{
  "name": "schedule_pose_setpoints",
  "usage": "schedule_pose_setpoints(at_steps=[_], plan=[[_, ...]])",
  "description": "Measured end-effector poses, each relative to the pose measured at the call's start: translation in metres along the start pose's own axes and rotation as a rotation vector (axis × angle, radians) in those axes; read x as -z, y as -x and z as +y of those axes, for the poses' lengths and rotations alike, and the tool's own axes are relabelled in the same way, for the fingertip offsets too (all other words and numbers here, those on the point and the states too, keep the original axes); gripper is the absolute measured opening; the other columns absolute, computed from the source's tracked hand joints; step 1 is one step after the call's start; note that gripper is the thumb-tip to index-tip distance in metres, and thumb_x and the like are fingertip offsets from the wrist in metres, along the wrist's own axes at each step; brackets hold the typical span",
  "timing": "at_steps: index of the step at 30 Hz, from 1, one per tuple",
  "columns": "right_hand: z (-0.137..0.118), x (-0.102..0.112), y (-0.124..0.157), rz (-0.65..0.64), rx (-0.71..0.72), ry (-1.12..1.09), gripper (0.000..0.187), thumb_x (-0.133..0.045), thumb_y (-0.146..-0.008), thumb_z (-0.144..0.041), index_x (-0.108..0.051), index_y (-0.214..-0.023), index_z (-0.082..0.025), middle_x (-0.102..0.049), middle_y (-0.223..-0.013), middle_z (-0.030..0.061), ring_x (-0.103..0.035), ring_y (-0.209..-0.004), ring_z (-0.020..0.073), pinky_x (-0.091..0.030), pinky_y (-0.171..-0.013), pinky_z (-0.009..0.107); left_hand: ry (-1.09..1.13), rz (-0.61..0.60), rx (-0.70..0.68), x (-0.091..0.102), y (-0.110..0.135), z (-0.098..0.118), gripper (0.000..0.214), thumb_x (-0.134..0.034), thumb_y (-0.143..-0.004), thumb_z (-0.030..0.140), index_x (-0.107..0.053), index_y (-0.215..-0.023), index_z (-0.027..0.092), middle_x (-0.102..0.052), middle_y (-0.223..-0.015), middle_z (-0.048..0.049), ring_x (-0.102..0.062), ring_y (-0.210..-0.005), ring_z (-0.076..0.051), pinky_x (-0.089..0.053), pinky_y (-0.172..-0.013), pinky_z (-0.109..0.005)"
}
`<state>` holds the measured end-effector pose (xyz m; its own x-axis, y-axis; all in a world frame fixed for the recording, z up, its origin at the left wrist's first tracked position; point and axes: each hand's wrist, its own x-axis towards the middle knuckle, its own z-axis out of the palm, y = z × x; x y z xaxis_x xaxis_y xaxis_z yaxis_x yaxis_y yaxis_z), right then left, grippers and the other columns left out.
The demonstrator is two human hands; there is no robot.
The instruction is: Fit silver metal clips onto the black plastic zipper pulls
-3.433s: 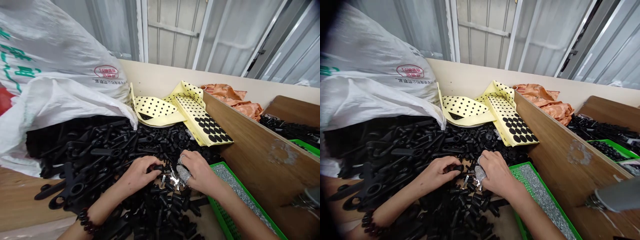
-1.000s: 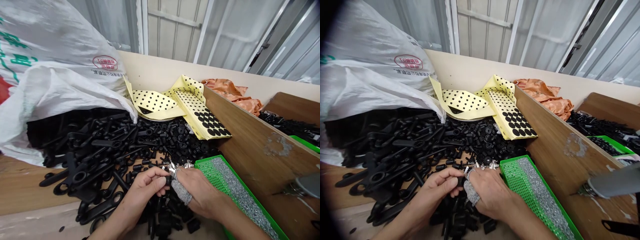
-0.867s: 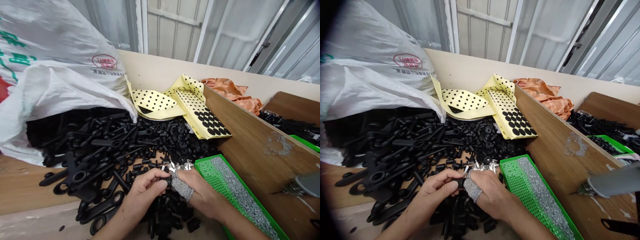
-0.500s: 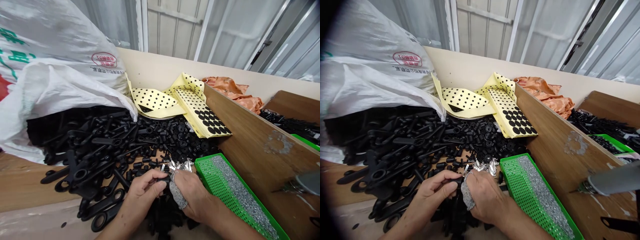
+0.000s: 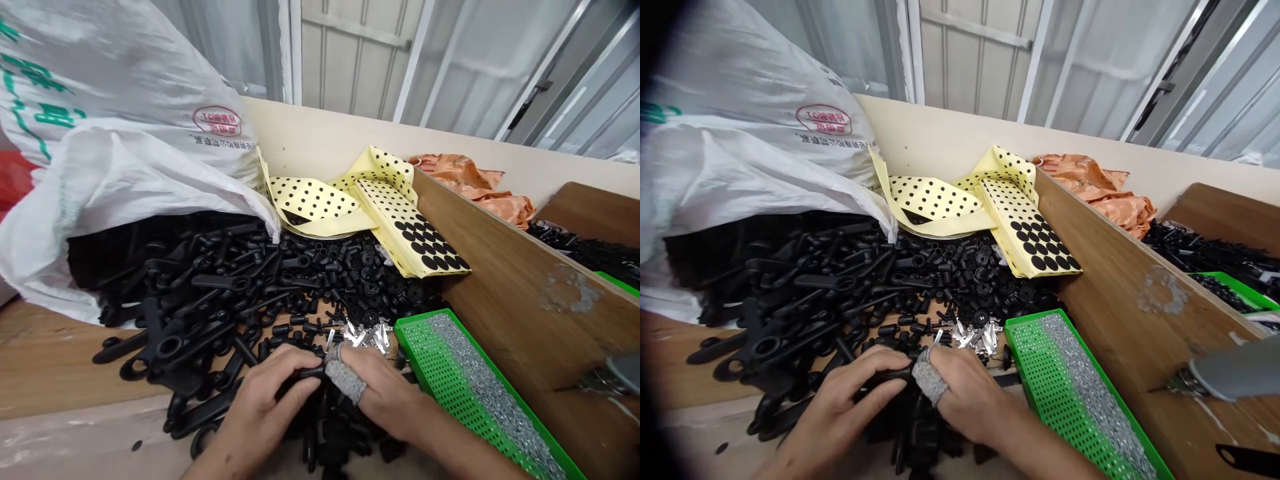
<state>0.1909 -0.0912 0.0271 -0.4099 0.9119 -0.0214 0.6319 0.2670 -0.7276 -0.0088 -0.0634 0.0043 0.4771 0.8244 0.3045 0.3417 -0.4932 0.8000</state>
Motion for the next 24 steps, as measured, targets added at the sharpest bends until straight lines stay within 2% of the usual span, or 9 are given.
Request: schedule_pose_setpoints(at_steps=[2, 4, 7, 14, 19, 24], plan=[[0.005, 0.009, -0.013, 0.029, 0.024, 0.116, 0.015, -0.035, -0.09, -0.018, -0.047, -0.082, -0.02, -0.054, -0.083, -0.0005, -0.05, -0.077, 0.0132, -0.038, -0.068, 0.023, -0.072, 0.03, 0.123, 0.013, -0.006, -0.011, 0.012, -0.057, -0.078, 0.025, -0.064, -0.088, 0.022, -0.066, -0.078, 0.0001, -0.062, -0.074, -0.017, -0.048, -0.067, -0.024], [0.014, 0.017, -0.027, 0.092, 0.0, 0.321, 0.012, -0.036, -0.088, -0.016, -0.047, -0.083, -0.019, -0.052, -0.086, 0.0012, -0.049, -0.076, 0.0137, -0.037, -0.068, 0.024, -0.134, 0.074, 0.254, 0.024, -0.011, -0.023, 0.019, -0.056, -0.077, 0.032, -0.064, -0.089, 0.02, -0.063, -0.068, 0.0005, -0.06, -0.064, -0.017, -0.048, -0.059, -0.025], [0.028, 0.018, -0.044, 0.036, 0.028, 0.613, 0.01, -0.04, -0.083, -0.011, -0.048, -0.083, -0.017, -0.05, -0.088, 0.0036, -0.047, -0.078, 0.0155, -0.037, -0.068, 0.026, -0.193, 0.06, 0.316, 0.035, -0.018, -0.036, 0.023, -0.052, -0.079, 0.034, -0.063, -0.091, 0.019, -0.066, -0.07, -0.0005, -0.062, -0.065, -0.019, -0.048, -0.06, -0.026], [0.034, 0.007, -0.064, -0.073, 0.124, 0.742, 0.017, -0.048, -0.073, -0.005, -0.052, -0.084, -0.017, -0.05, -0.094, 0.006, -0.041, -0.087, 0.0194, -0.036, -0.071, 0.028, -0.338, -0.026, 0.195, 0.034, -0.028, -0.046, 0.021, -0.046, -0.081, 0.025, -0.064, -0.092, 0.022, -0.071, -0.094, -0.0011, -0.065, -0.088, -0.02, -0.048, -0.079, -0.029], [0.032, 0.014, -0.06, -0.104, 0.133, 0.801, 0.022, -0.049, -0.069, -0.003, -0.054, -0.086, -0.015, -0.05, -0.096, 0.008, -0.04, -0.088, 0.0211, -0.037, -0.072, 0.031, -0.44, -0.088, 0.132, 0.037, -0.032, -0.049, 0.025, -0.043, -0.081, 0.024, -0.064, -0.093, 0.019, -0.071, -0.098, -0.0053, -0.065, -0.092, -0.022, -0.048, -0.082, -0.031], [0.035, 0.017, -0.061, -0.131, 0.213, 0.904, 0.022, -0.052, -0.071, -0.01, -0.054, -0.093, -0.016, -0.049, -0.102, 0.0086, -0.04, -0.09, 0.0229, -0.038, -0.071, 0.034, -0.526, -0.134, 0.105, 0.04, -0.036, -0.052, 0.028, -0.042, -0.08, 0.022, -0.065, -0.093, 0.018, -0.072, -0.096, -0.0063, -0.065, -0.09, -0.022, -0.05, -0.082, -0.033]])
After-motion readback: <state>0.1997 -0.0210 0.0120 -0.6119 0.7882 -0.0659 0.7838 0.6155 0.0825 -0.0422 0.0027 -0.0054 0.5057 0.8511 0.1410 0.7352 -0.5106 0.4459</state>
